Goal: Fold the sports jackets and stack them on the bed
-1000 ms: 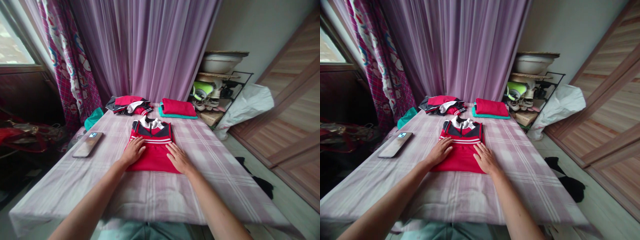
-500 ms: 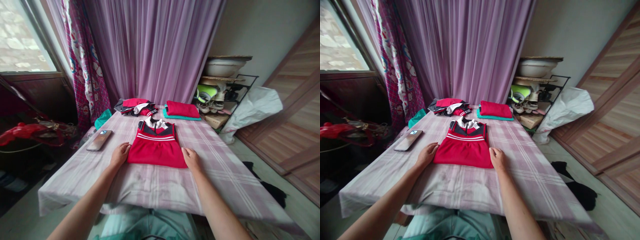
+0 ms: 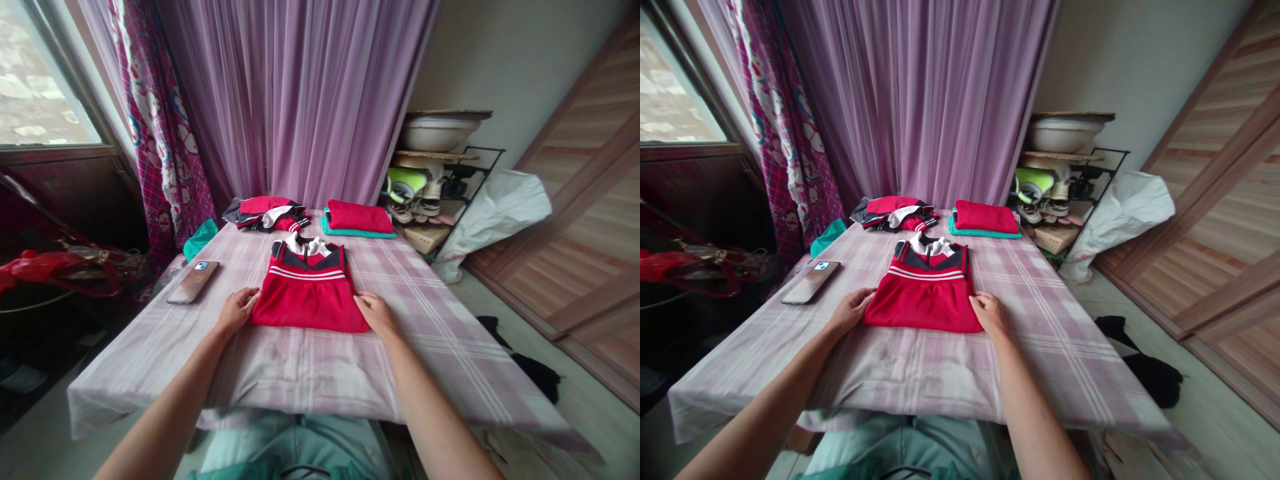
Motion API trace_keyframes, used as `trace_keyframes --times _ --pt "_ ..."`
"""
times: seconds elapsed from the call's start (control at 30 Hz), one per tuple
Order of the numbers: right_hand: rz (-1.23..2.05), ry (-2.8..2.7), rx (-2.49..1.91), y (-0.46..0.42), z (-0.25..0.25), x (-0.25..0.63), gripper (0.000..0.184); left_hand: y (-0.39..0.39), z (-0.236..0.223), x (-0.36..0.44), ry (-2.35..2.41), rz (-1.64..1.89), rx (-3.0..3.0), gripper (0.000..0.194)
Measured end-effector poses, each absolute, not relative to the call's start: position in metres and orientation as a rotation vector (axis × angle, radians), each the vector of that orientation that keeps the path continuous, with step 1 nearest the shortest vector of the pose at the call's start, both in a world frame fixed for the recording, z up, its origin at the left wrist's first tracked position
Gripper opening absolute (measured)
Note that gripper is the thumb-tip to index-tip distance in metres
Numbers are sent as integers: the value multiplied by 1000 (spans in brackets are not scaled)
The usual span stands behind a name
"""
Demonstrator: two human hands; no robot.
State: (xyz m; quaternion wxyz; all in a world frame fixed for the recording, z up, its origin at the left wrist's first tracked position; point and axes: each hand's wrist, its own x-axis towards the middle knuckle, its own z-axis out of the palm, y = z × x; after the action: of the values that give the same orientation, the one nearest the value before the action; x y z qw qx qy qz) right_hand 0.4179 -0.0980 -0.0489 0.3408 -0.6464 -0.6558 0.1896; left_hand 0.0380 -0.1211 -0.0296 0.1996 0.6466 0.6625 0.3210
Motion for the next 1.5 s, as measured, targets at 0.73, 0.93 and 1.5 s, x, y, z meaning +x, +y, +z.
trace_keyframes --times 0.73,0.93,1.5 --pt "996 -1438 -1438 -84 -53 414 49 -110 -29 53 1856 916 1613 41" --pt "1003 -1584 -1483 -83 -40 415 38 -112 -25 60 1948 863 1581 36" --pt "-36 -1729 -1705 -101 -15 399 43 -118 7 73 2182 721 1896 44"
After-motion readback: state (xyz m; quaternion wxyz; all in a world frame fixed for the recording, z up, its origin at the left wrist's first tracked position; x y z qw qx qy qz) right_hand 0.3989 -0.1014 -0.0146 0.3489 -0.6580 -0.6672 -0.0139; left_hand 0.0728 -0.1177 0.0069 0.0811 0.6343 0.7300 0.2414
